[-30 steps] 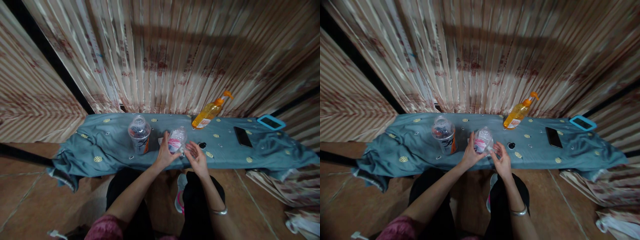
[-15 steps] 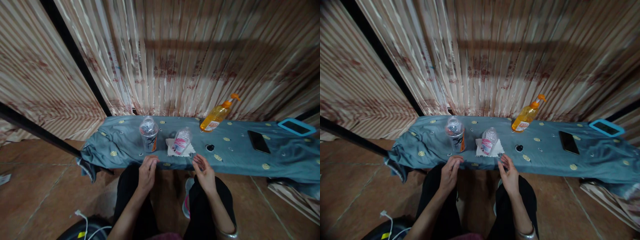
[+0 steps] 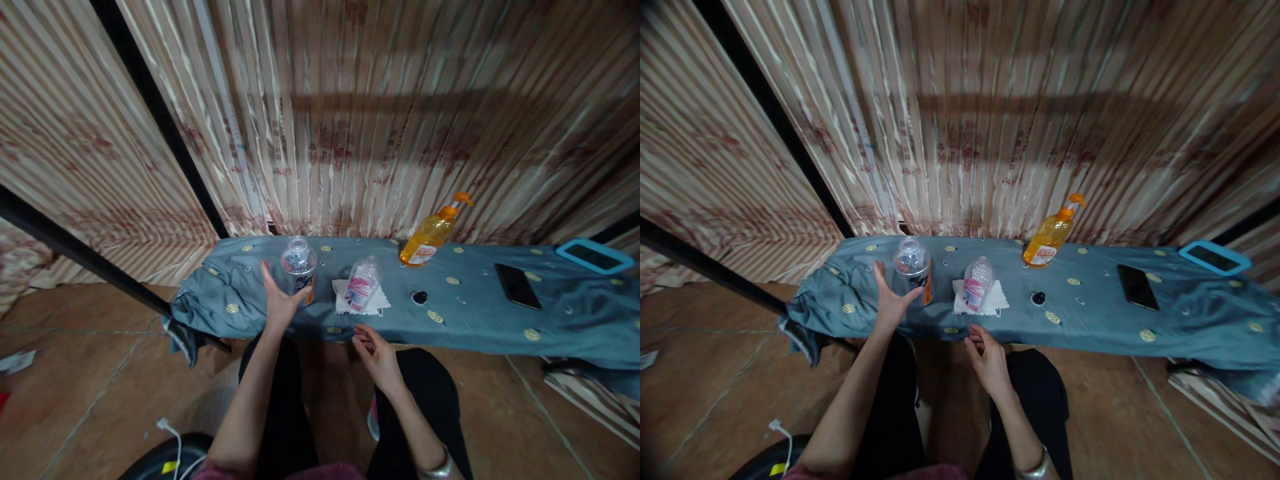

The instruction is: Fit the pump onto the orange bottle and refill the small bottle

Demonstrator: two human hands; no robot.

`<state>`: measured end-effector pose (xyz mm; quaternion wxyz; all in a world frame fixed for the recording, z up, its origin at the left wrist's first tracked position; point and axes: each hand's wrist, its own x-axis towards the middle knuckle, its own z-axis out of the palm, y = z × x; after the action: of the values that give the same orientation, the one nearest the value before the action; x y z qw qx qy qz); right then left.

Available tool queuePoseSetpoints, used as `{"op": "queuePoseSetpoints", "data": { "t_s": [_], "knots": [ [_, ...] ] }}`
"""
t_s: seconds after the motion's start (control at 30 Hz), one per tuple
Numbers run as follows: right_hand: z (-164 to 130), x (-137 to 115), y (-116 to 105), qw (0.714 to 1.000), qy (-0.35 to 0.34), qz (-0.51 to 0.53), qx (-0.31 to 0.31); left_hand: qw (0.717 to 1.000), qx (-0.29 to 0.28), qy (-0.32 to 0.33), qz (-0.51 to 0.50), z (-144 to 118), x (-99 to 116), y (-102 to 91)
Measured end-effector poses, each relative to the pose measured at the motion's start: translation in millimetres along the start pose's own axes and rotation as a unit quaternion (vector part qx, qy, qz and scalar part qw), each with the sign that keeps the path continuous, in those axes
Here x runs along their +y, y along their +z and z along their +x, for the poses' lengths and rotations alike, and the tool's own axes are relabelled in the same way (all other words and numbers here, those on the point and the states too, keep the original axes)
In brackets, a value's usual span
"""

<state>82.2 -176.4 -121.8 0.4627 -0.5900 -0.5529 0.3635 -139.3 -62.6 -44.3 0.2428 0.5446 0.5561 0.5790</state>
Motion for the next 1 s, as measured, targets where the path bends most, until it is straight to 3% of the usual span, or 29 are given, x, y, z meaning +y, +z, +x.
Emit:
{"op": "queuePoseSetpoints", "data": {
  "t_s": [0.13,0.27,0.57,0.73,0.87,1.0],
  "knots": [
    [0.5,-3.5,7.0,1.0,0.001,-0.007,-0.025,1.0,-0.01,-0.025,-0.012,11.8,0.3,23.7],
    [0.6,-8.2,12.2,0.999,0.006,-0.014,-0.042,0.999,0.003,-0.051,0.01,13.5,-1.6,33.0],
    [3.5,-19.0,22.3,0.997,0.024,0.011,-0.079,0.998,0.03,-0.045,0.02,10.2,-4.4,28.4],
    [6.3,-17.4,27.1,0.99,0.054,0.1,-0.088,1.0,-0.001,-0.02,-0.02,-8.7,6.8,15.5],
    [3.3,-18.0,30.8,0.957,0.125,0.245,-0.089,0.996,-0.05,-0.02,-0.067,-37.9,26.4,2.7],
    [-8.6,-32.4,29.4,0.876,0.191,0.42,-0.139,0.979,-0.13,-0.059,-0.144,-68.1,50.8,-6.7]
  ]
}}
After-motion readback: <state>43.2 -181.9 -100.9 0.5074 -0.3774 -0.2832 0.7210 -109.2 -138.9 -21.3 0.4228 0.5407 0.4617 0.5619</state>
